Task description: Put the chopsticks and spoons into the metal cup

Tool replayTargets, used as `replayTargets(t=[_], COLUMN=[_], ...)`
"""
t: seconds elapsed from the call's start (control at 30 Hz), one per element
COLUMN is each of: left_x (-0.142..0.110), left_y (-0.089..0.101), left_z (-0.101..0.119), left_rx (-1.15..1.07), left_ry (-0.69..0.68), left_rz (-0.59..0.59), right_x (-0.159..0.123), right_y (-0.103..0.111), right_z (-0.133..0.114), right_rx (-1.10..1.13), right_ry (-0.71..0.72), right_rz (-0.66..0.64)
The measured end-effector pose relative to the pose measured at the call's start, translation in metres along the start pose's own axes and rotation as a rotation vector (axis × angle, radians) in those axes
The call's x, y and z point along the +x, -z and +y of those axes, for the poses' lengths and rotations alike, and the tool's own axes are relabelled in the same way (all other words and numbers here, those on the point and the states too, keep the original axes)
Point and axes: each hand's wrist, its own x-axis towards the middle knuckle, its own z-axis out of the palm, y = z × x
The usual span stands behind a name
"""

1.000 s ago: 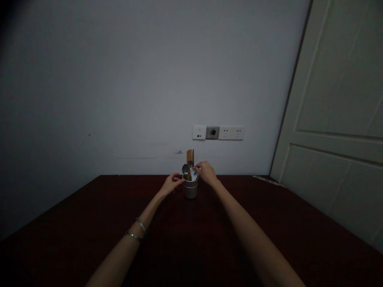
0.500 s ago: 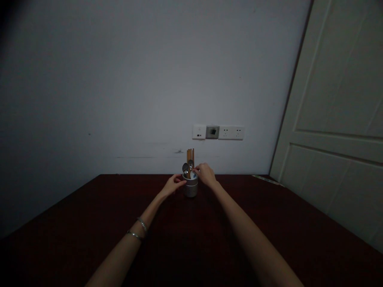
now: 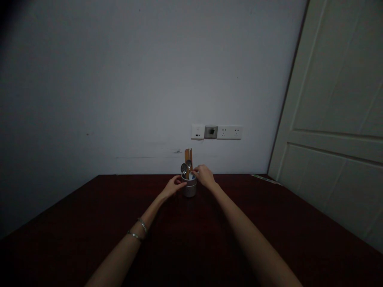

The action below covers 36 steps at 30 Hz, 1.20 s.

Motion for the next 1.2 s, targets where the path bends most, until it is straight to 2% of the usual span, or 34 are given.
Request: replayTargets(t=[0.37,0.7,0.83,1.07,1.2], left_x=[-0.001,0.015,0.014,0.004,0.004], left_y=[-0.003,-0.006,-0.007,-0.008,-0.007], left_z=[-0.002,-0.03,-0.029,-0.015,-0.017], left_rx=[-0.017,0.03,0.002,-0.014,-0.023], left_ry=[0.03,-0.105,-0.112,-0.079,-0.083], left_rz=[-0.043,-0.096,-0.134,-0.112,-0.128], right_x=[-0.003,-0.002,-0.003,-0.003,-0.009], right_y=[0.001,0.0,0.0,0.009,0.002], right_z=[0.001,0.003,0.002,0.006,0.017], right_rx=[0.036,0.068,0.07,0.161,0.284], right_ry=[0.006,0.024,-0.003,0.005,-0.058], right_rz=[0.005,-0.018,-0.014,0.092,0.179])
